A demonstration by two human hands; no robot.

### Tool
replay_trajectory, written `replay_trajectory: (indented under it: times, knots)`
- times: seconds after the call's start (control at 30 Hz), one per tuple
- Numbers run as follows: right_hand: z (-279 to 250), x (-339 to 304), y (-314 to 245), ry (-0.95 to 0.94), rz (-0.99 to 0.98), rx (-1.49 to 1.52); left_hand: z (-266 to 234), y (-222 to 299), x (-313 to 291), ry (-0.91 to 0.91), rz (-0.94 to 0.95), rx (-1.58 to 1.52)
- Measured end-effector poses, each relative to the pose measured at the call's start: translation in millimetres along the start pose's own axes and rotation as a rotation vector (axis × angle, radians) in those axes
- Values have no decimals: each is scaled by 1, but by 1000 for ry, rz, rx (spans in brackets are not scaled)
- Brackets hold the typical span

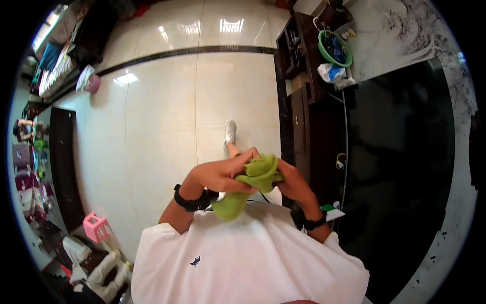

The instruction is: The person wipes a table, a white surface near a wall, a plant pot, and the headboard of a bed with a cloth.

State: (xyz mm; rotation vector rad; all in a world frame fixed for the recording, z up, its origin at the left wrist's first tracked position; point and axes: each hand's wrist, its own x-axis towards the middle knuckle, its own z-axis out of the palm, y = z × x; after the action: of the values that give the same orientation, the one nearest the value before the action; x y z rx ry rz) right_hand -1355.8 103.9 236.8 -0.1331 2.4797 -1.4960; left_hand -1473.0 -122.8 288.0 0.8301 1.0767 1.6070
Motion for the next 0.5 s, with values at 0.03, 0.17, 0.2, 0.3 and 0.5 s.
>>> replay_trajectory:
  times: [0.03,0.17,0.2,0.3,0.5]
  knots:
    - [-1,46,-8,-45,-69,151,-26,12,13,-17,-8,13]
    - [-19,207,-22,-58,-307,229,-145,50,56,346,-12,321]
    - [-45,244,-39,-194,-314,192,-173,71,60,518,-79,184]
    - [-96,332,-72,-253,-287,275,-245,111,82,914,180,172]
    - [-157,513,-105,17,-393,444,-406,126,110,740,4,369]
